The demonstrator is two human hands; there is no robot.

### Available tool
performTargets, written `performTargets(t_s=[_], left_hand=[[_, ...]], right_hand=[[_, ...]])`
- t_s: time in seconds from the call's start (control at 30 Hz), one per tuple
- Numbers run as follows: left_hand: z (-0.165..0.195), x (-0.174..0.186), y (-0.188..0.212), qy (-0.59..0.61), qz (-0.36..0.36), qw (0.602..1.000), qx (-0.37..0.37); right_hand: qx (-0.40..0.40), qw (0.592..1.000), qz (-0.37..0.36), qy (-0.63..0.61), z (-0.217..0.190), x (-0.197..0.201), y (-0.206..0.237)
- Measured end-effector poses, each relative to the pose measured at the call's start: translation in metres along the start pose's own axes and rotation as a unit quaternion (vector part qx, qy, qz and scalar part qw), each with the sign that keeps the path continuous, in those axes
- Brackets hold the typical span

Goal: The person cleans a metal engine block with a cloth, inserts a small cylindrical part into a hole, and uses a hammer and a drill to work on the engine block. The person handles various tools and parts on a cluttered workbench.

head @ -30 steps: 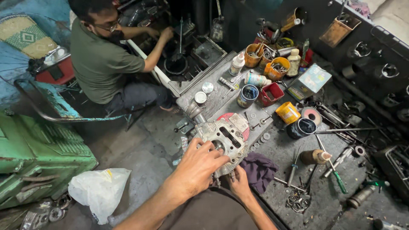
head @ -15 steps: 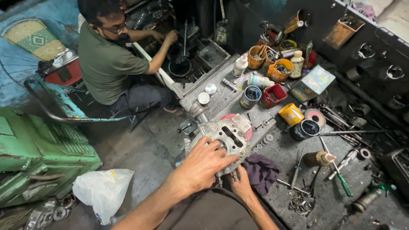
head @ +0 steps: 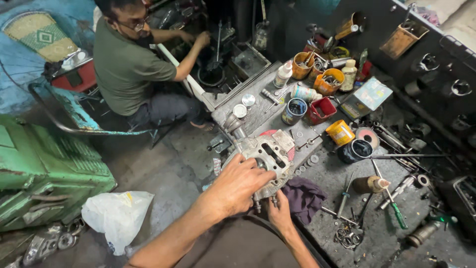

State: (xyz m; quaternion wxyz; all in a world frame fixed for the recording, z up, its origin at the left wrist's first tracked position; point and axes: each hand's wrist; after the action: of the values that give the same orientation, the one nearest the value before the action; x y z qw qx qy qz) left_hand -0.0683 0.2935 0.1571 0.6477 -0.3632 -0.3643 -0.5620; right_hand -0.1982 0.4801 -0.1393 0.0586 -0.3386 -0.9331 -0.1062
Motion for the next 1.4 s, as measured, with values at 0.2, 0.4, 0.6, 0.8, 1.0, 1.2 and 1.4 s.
performTargets(t_s=[0.2,0.4,0.6,0.8,1.0,1.2,1.4], left_hand=[[-0.003,-0.001,0.001,0.014,0.024,0.999,-0.018],[-0.004,-0.010,0.007,-0.002,0.019,1.000,0.002],[0.001,-0.022,0.033,-0.008,0.098,0.995,-0.015],[-0.006,-0.019,0.044,0.047,0.064,0.997,-0.021],[0.002,-0.014,0.034,0.005,0.056,0.998,-0.021],[0.003,-0.013,0.025,-0.007,0.037,0.999,-0.025],[0.004,-0.006,0.013,-0.011,0.016,1.000,-0.005]], right_hand=[[0.066,0.996,0.044,0.028,-0.001,-0.010,0.001],[0.095,0.993,0.027,0.059,-0.028,-0.001,-0.003],[0.118,0.992,0.006,0.049,-0.053,0.009,0.007],[0.069,0.997,0.004,0.045,-0.029,0.008,0.012],[0.068,0.996,-0.030,-0.053,-0.013,0.019,-0.001],[-0.013,0.993,-0.045,-0.109,-0.009,0.014,0.004],[-0.037,0.978,-0.038,-0.199,-0.001,0.005,0.002]])
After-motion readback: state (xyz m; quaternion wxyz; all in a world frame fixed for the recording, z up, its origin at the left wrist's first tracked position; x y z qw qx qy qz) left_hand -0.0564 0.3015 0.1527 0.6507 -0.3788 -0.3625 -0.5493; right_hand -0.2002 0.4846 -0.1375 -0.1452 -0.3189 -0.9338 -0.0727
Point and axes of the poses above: each hand's wrist, its own y-axis away from the middle knuckle, its own x-axis out of the back of the hand, z = x × y, and after that the axes turned 3 degrees about y, right-handed
